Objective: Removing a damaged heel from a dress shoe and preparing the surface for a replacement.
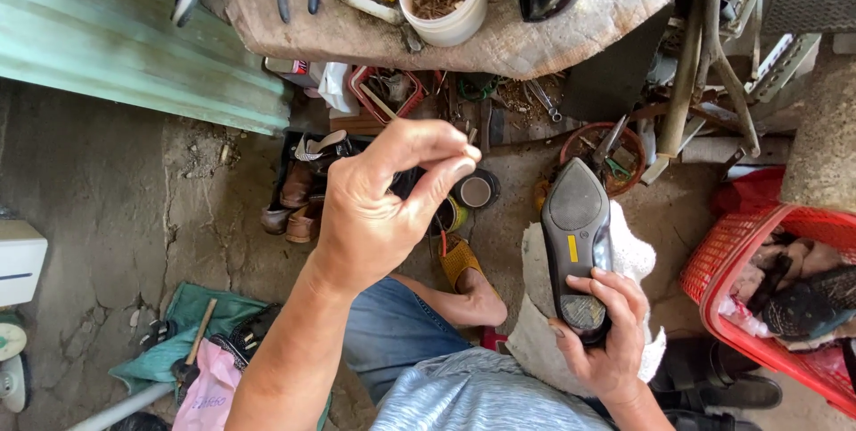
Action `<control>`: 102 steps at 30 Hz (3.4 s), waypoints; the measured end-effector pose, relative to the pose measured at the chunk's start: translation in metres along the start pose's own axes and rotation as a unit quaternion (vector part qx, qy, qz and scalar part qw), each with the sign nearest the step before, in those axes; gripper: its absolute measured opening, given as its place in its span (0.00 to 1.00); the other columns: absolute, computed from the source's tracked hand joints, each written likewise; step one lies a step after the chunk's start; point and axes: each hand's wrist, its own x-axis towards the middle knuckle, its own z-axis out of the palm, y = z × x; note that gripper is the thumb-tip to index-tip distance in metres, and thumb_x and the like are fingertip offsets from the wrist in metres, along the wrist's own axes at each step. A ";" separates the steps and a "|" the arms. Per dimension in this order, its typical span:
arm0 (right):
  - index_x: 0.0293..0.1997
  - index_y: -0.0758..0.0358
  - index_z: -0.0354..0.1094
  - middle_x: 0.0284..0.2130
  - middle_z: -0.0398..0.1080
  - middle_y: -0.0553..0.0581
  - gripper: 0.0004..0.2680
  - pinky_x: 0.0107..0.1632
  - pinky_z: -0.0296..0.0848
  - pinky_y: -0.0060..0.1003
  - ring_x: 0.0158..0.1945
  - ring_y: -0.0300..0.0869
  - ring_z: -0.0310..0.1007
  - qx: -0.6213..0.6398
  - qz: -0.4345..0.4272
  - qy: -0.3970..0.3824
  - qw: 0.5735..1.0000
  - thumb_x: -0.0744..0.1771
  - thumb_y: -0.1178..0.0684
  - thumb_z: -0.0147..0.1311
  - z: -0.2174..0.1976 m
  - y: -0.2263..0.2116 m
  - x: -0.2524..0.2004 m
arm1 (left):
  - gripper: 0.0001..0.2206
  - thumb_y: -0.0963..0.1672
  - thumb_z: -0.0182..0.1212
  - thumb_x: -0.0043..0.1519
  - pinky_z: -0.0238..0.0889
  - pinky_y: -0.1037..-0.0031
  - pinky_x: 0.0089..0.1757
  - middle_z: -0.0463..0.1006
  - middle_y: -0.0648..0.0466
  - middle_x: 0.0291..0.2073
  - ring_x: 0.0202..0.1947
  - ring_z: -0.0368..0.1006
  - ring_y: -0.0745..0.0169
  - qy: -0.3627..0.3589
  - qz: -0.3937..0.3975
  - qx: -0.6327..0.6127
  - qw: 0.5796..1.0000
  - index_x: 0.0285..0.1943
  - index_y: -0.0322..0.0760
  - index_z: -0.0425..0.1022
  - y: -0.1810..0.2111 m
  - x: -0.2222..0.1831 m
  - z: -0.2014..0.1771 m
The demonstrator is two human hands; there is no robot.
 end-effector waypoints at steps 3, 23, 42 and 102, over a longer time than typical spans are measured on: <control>0.60 0.66 0.61 0.52 0.72 0.56 0.21 0.70 0.63 0.50 0.64 0.48 0.64 -0.009 -0.006 0.002 1.000 0.66 0.41 0.55 -0.001 -0.001 0.002 | 0.07 0.38 0.68 0.64 0.76 0.80 0.52 0.84 0.54 0.42 0.44 0.82 0.68 -0.010 -0.024 -0.056 0.998 0.48 0.35 0.77 0.001 -0.008 0.008; 0.59 0.67 0.62 0.51 0.74 0.60 0.20 0.75 0.62 0.58 0.67 0.54 0.65 0.075 0.038 -0.079 0.993 0.68 0.41 0.57 -0.038 -0.044 0.009 | 0.05 0.41 0.56 0.69 0.72 0.71 0.55 0.78 0.48 0.47 0.51 0.78 0.57 -0.187 -0.160 -0.213 0.945 0.47 0.35 0.76 0.023 -0.099 0.092; 0.57 0.69 0.63 0.50 0.74 0.60 0.20 0.74 0.62 0.59 0.66 0.55 0.65 0.075 0.030 -0.074 0.994 0.68 0.40 0.55 -0.038 -0.044 0.012 | 0.04 0.41 0.56 0.69 0.67 0.68 0.55 0.78 0.48 0.44 0.49 0.75 0.55 -0.207 -0.122 -0.157 0.958 0.46 0.34 0.74 0.031 -0.096 0.092; 0.41 0.64 0.67 0.48 0.74 0.70 0.02 0.76 0.58 0.61 0.56 0.52 0.75 0.175 0.150 -0.119 0.966 0.68 0.59 0.50 -0.072 -0.069 0.028 | 0.36 0.47 0.69 0.59 0.71 0.72 0.42 0.74 0.48 0.52 0.37 0.74 0.64 0.002 -0.479 -0.018 0.878 0.76 0.44 0.56 -0.279 -0.247 0.160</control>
